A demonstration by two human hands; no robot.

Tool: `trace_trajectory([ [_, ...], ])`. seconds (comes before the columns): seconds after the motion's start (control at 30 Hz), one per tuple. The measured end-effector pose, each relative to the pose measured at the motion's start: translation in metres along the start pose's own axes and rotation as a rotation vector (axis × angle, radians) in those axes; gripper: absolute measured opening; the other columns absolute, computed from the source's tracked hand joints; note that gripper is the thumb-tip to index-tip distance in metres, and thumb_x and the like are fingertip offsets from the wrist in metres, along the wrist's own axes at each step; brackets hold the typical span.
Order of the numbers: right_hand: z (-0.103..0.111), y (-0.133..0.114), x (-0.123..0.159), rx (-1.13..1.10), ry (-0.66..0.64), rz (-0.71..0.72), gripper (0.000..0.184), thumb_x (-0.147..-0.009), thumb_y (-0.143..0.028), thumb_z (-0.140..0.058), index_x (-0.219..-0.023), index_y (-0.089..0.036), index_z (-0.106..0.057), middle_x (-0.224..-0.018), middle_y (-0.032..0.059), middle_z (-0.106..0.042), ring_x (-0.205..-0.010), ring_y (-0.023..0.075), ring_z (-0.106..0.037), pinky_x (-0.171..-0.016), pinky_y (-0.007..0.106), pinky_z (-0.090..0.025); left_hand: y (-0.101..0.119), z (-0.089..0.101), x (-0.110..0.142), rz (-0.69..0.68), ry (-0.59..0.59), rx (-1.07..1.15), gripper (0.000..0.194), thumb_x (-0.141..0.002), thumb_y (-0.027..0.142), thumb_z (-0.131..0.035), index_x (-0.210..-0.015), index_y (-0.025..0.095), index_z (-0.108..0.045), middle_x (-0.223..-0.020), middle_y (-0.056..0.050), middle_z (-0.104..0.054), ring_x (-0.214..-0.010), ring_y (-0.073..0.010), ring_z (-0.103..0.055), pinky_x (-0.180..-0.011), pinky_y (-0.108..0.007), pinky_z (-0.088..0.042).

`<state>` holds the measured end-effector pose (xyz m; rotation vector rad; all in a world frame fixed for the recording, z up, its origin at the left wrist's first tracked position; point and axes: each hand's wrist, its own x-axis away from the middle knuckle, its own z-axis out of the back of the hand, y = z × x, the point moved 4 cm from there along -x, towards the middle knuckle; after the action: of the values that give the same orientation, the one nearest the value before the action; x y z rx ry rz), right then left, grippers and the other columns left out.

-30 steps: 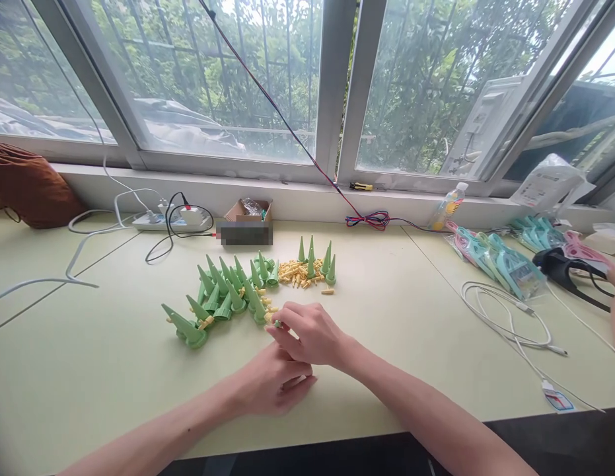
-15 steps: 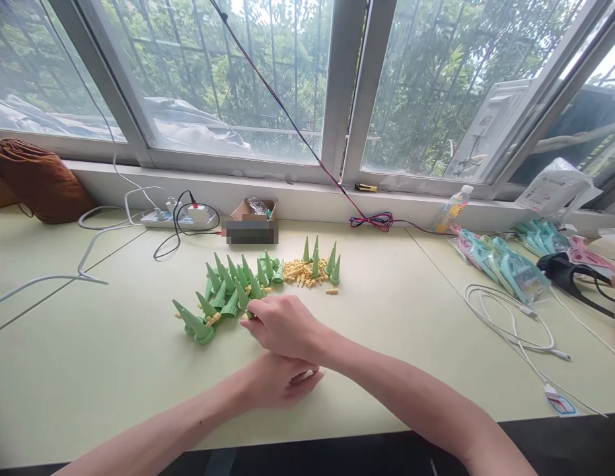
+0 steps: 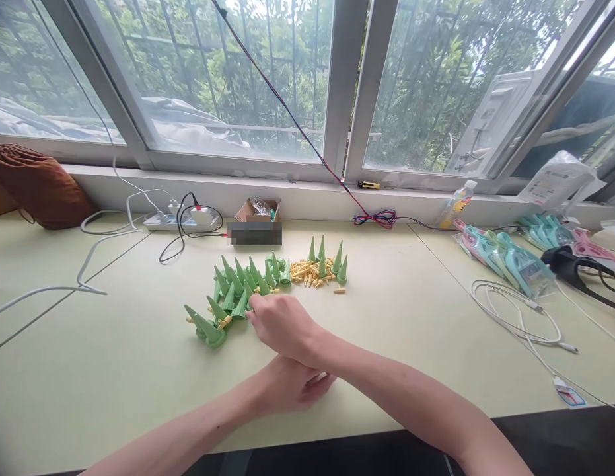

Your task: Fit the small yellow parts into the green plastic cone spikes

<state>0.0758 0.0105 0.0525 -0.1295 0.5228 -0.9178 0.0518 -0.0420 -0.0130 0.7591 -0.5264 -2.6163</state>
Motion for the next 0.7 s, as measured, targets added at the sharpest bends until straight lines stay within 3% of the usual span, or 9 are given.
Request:
trace_trajectory([
  [0.27,0.003,0.0,-0.003,-0.009,0.091,0.003,0.014,-0.098,-0.02,-0.053,-0.086,-0.015,-0.058,-0.062,0.0004,-0.059,-0.052,0.0119,-0.048,-0.05,0.025,-0.032,0.001,0.003,-0.003,0.002,-0.024,0.061,0.02,-0.081,0.012,-0.048,-0.064,0.018,-0.04,-0.053,0.003,-0.035,-0.049,-0.0095,-0.025,-0.046,-0.028,-0.02],
  [0.37,0.014,0.001,-0.005,-0.068,0.138,0.013,0.022,-0.101,-0.025,-0.047,-0.086,-0.015,-0.059,-0.059,-0.0011,-0.056,-0.049,0.0109,-0.043,-0.049,0.025,-0.031,0.002,0.004,-0.004,0.0,-0.064,0.059,0.025,-0.079,0.01,-0.05,-0.063,0.018,-0.032,-0.053,0.004,-0.032,-0.048,-0.009,-0.022,-0.046,-0.028,-0.019],
  [0.5,0.034,0.012,-0.013,-0.093,0.175,-0.028,0.029,-0.101,-0.027,-0.048,-0.075,-0.016,-0.057,-0.055,-0.0022,-0.052,-0.047,0.0096,-0.04,-0.05,0.024,-0.03,0.0,0.005,-0.007,0.058,-0.104,0.039,0.039,-0.086,0.016,-0.05,-0.059,0.018,-0.022,-0.052,0.005,-0.023,-0.047,-0.0089,-0.013,-0.046,-0.028,-0.016],
  [0.7,0.048,0.049,-0.037,-0.139,0.157,-0.158,0.018,-0.097,-0.022,-0.055,-0.082,-0.016,-0.063,-0.062,0.0001,-0.063,-0.051,0.0105,-0.049,-0.055,0.024,-0.034,-0.006,0.01,-0.006,0.003,-0.031,-0.004,0.041,-0.097,0.025,-0.048,-0.059,0.018,-0.036,-0.054,0.005,-0.028,-0.046,-0.0094,-0.017,-0.045,-0.027,-0.018],
])
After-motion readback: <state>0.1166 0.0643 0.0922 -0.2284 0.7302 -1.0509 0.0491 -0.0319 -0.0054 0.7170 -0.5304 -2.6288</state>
